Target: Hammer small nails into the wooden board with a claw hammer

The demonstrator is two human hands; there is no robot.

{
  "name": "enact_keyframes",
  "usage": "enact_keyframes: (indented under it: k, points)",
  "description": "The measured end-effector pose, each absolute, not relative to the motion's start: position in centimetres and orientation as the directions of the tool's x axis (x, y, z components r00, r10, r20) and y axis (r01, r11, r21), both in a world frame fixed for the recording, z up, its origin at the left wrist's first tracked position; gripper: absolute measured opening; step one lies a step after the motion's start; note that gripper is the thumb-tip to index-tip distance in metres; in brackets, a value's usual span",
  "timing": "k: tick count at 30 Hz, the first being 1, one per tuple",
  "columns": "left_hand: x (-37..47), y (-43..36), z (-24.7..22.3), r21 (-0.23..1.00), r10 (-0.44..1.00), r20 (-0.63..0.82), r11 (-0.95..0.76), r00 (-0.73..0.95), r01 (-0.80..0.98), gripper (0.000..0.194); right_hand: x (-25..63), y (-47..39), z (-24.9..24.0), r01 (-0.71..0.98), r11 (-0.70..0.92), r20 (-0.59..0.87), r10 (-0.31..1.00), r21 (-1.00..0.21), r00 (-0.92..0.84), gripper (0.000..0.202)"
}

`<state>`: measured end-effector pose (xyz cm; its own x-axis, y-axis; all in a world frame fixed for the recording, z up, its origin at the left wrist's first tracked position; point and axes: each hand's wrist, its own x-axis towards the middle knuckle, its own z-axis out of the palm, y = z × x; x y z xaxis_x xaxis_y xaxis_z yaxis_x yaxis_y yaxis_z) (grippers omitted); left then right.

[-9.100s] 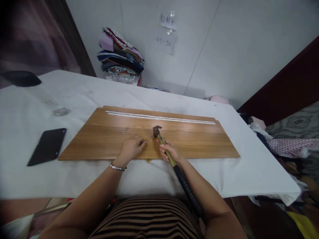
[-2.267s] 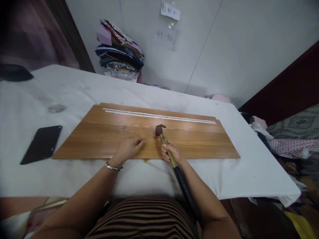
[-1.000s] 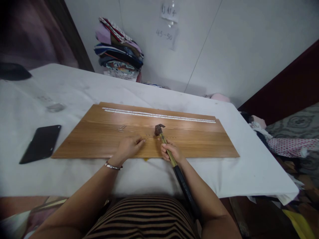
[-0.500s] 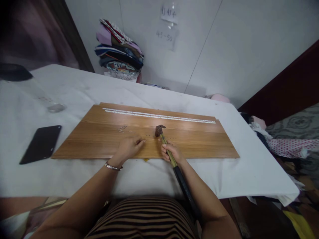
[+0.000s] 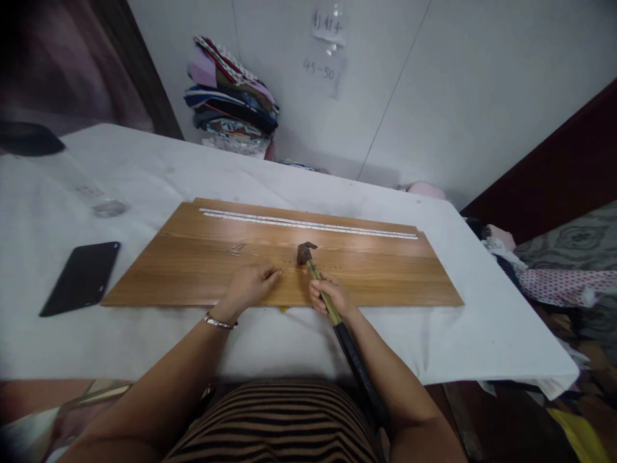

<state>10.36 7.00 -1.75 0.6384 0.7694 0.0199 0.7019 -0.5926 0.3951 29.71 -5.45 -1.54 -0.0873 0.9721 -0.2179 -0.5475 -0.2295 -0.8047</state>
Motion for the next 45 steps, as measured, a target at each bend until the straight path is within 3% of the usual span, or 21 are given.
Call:
enact_keyframes:
  k: [45]
  points:
    - [10.36,6.86,-1.45,0.379,0.774,0.009,-0.589,0.634,0.714,0.037,30.10,-5.67,-1.59,-0.527,-0.238,-0.234,0.969,-0.816,-0.075,0.042]
